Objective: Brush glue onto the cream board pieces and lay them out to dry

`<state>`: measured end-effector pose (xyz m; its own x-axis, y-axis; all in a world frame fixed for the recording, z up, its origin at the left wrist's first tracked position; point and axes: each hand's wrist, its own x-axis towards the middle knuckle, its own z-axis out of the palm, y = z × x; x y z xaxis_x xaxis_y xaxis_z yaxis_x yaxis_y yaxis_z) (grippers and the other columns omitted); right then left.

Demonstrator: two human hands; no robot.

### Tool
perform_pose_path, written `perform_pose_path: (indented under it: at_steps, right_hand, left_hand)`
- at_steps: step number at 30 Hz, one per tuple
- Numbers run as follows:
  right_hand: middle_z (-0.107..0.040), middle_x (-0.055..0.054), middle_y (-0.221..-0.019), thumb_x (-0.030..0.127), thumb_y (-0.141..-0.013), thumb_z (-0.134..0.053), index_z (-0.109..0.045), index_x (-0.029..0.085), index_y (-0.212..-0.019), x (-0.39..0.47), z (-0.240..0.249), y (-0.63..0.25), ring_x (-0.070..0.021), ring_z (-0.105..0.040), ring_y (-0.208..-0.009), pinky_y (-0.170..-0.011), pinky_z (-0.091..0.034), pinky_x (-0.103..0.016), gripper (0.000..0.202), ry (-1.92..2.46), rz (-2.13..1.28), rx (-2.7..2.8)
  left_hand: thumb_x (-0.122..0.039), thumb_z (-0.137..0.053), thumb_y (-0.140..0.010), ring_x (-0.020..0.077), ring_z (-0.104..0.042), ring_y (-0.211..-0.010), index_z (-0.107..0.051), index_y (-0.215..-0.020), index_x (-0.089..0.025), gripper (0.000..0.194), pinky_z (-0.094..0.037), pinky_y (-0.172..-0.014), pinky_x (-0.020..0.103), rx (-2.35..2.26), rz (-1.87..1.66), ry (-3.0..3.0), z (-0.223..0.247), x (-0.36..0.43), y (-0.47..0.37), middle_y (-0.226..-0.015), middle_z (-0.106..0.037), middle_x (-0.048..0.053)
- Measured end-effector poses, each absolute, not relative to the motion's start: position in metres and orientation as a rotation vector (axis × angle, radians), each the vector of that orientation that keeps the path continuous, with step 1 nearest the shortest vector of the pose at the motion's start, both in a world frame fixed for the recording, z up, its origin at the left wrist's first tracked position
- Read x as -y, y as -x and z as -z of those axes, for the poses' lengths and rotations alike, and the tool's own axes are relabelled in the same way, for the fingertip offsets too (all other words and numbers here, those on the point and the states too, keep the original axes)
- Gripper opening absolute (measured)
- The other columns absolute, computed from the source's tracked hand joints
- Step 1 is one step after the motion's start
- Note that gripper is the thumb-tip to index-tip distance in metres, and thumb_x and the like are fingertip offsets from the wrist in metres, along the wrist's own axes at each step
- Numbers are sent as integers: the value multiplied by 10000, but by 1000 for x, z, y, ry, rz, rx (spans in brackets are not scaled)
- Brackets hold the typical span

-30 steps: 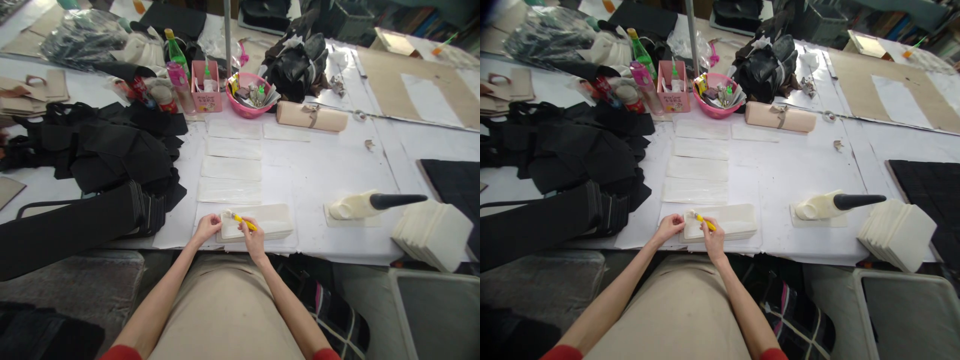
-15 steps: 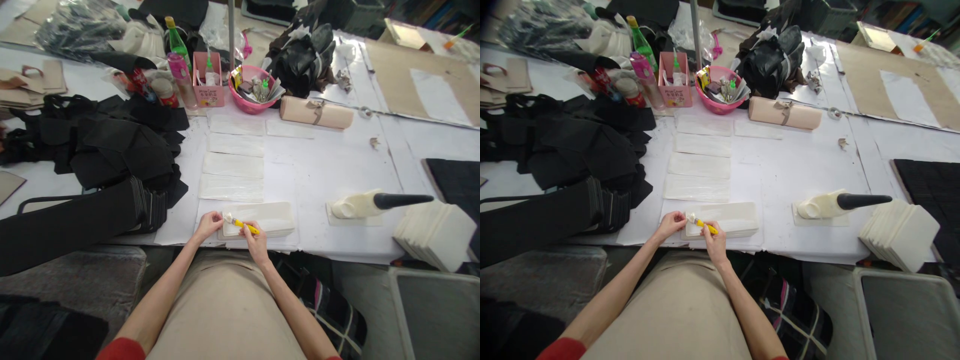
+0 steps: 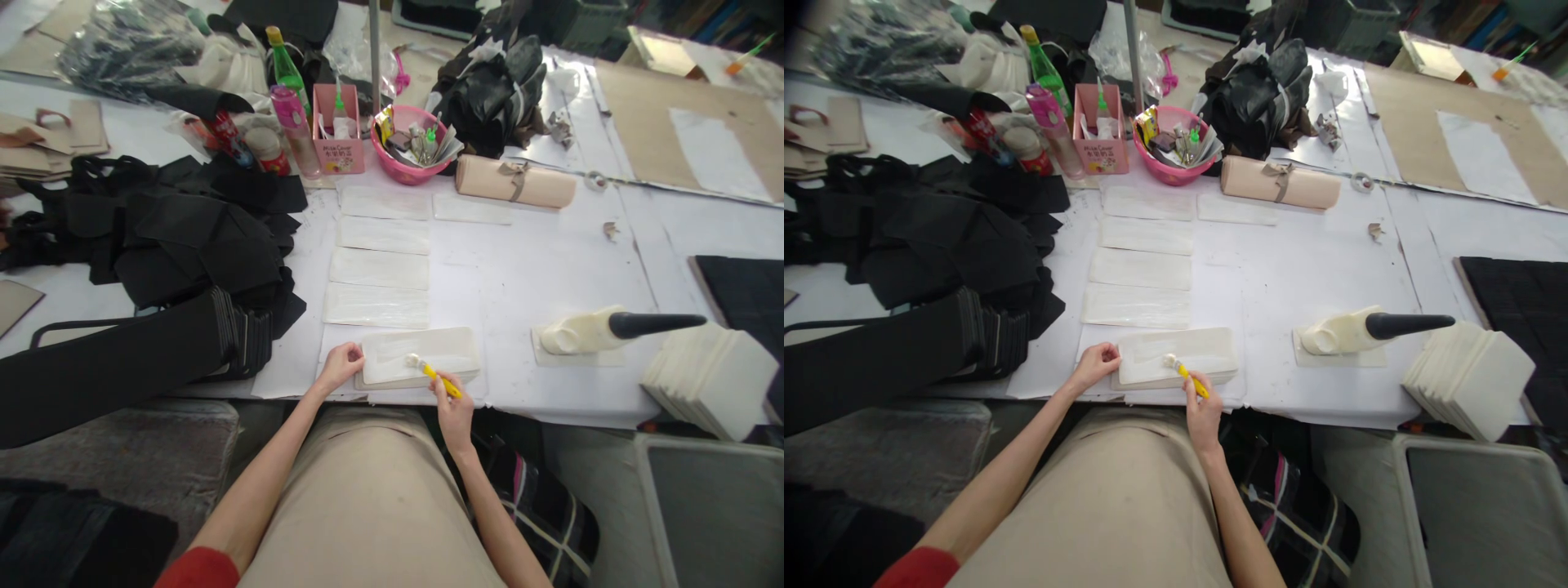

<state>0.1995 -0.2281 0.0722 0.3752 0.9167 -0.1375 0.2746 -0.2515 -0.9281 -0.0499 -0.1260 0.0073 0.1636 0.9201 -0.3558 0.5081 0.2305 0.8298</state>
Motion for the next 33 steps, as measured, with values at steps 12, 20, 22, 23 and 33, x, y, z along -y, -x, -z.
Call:
perform_pose_path:
  at_steps: [12,20,22,23,33]
  right_hand:
    - [-690,-41,-804,367,-889,-547,-641,190,-1001,211,-58,-169,-187,-674,-754,-731,-529,-307,230,1549,-1124,1022]
    - [-687,-61,-774,455,-834,-592,-639,136,-1006,230,-54,-269,-206,-677,-702,-704,-559,-360,366,1816,-557,682]
    - [-689,-63,-802,452,-848,-577,-639,141,-1021,232,-62,-268,-203,-679,-728,-731,-555,-359,362,1834,-472,701]
    - [-690,-63,-821,443,-857,-570,-640,146,-1028,231,-65,-262,-200,-680,-744,-749,-551,-357,351,1820,-478,733]
    - [-696,-41,-782,469,-854,-571,-644,187,-993,185,-50,-161,-197,-704,-722,-670,-572,-313,322,1459,-1195,835]
  left_hand:
    - [-313,-609,-658,150,-576,-592,-591,-655,-182,133,-429,-587,255,-1501,-478,-1462,-11,126,50,-629,-639,4]
    - [-307,-614,-642,151,-579,-594,-606,-661,-187,121,-427,-583,247,-1499,-494,-1437,-9,126,51,-630,-646,-2]
    - [-309,-617,-640,150,-575,-587,-606,-658,-188,123,-425,-578,246,-1500,-501,-1428,-8,126,51,-622,-643,-4]
    - [-310,-619,-640,150,-574,-584,-604,-655,-188,124,-425,-576,245,-1497,-503,-1421,-8,126,51,-620,-642,-5]
    - [-335,-630,-649,148,-568,-566,-597,-656,-188,151,-431,-556,242,-1494,-501,-1407,-10,127,50,-606,-629,-6]
